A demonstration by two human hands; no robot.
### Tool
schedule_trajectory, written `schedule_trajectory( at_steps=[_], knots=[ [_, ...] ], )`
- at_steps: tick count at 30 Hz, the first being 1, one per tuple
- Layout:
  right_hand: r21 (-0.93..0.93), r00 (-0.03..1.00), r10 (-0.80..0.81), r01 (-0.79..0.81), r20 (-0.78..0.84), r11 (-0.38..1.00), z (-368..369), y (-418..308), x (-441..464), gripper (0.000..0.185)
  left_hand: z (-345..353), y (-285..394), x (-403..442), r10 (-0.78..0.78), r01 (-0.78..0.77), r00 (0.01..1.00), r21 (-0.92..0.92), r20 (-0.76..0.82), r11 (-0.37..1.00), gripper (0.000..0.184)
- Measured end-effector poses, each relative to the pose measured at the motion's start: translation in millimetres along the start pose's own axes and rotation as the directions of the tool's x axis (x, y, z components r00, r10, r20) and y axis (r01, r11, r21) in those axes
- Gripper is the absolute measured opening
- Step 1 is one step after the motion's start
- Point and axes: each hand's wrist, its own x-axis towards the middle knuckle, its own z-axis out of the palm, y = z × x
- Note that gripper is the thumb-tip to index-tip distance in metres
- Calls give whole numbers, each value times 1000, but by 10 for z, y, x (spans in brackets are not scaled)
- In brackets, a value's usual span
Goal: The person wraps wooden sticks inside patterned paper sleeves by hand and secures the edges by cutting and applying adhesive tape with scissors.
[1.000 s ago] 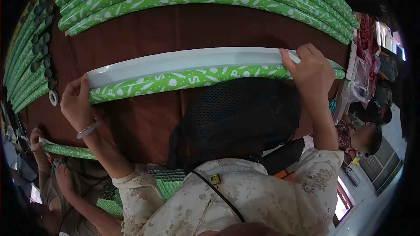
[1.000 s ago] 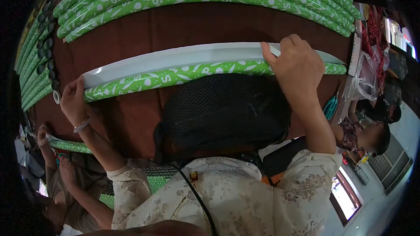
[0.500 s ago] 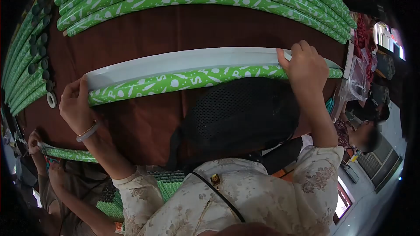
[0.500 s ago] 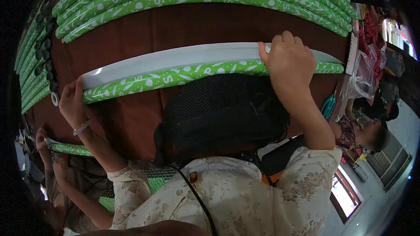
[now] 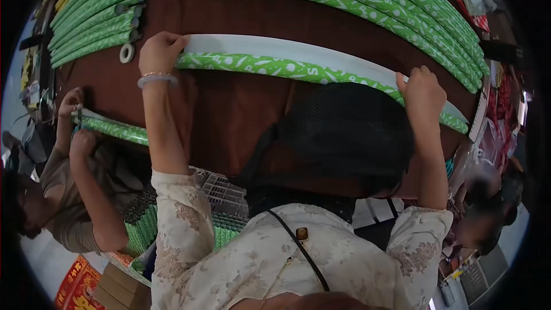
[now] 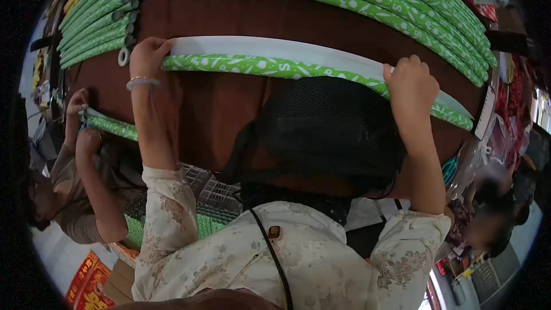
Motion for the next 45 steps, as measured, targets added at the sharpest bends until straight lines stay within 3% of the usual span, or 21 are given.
schedule_trajectory(
  at_steps=[3, 4, 8, 10, 11, 13, 14, 16, 20, 22, 24, 26, 28, 30, 32, 34, 36, 38, 45],
  knots=[
    [49, 1000, 8, -7, -8, 999, 43, 25, 8, 30, -113, -20, 125, -90, 66, 988, 185, 125, 980, 54],
    [38, 1000, 14, -14, 10, 999, 49, 19, 14, 30, -110, -83, 193, -63, 33, 978, 148, 201, 988, 59],
    [71, 1000, 25, -26, 14, 997, 32, 17, 28, 29, -110, -87, 204, -70, 60, 980, 54, 187, 997, 56],
    [114, 998, 46, -51, 48, 992, 20, 1, 25, 27, -131, 30, 119, -25, 22, 996, 38, 91, 999, 44],
    [145, 998, 45, -51, 46, 988, -1, -6, 23, 24, -54, 153, 67, -70, 71, 997, 104, -8, 992, 28],
    [139, 998, 57, -61, 29, 988, 9, -37, 23, 23, 74, 608, -159, 78, -16, 963, 236, -256, 972, 21],
    [137, 998, 61, -64, 25, 989, 21, -39, 14, 22, 161, 802, -255, 212, -183, 938, 128, -274, 975, 21],
    [140, 998, 58, -57, -4, 989, 22, -34, -21, 22, 283, 1286, -492, 392, -408, 898, -49, -199, 912, 20],
    [112, 998, 57, -58, 17, 992, 7, -36, 15, 18, 499, 2229, -827, 541, -506, 834, -246, 104, 827, 26],
    [137, 994, 69, -80, 83, 987, 28, -42, 43, 16, 592, 2557, -861, 559, -516, 791, -220, 247, 828, 28],
    [121, 996, 76, -80, 36, 989, 90, -56, 43, 15, 700, 2756, -840, 524, -483, 759, -206, 387, 851, 30],
    [107, 997, 80, -80, 0, 991, 138, -58, 40, 29, 820, 2812, -795, 536, -501, 741, -198, 405, 842, 35],
    [102, 996, 90, -90, 3, 991, 137, -64, 48, 28, 860, 2835, -791, 557, -586, 729, -56, 398, 808, 37],
    [100, 995, 99, -100, 15, 990, 144, -66, 56, 28, 818, 2804, -749, 503, -537, 747, -52, 435, 842, 37],
    [114, 995, 97, -98, 14, 989, 148, -62, 48, 27, 679, 2650, -723, 468, -533, 769, 33, 435, 845, 52],
    [116, 994, 102, -104, 27, 988, 143, -65, 44, 27, 633, 2318, -535, 459, -502, 812, 32, 360, 864, 42],
    [119, 994, 107, -110, 31, 987, 107, -60, 43, 26, 567, 1913, -258, 426, -465, 829, 23, 361, 885, 48],
    [131, 994, 80, -89, 71, 987, 70, -57, 29, 13, 400, 1481, -56, 384, -421, 843, 18, 376, 907, 53],
    [147, 996, 87, -88, 14, 985, 178, -15, 16, 15, -30, 316, 309, 184, -219, 945, 107, 269, 970, 54]
  ],
)
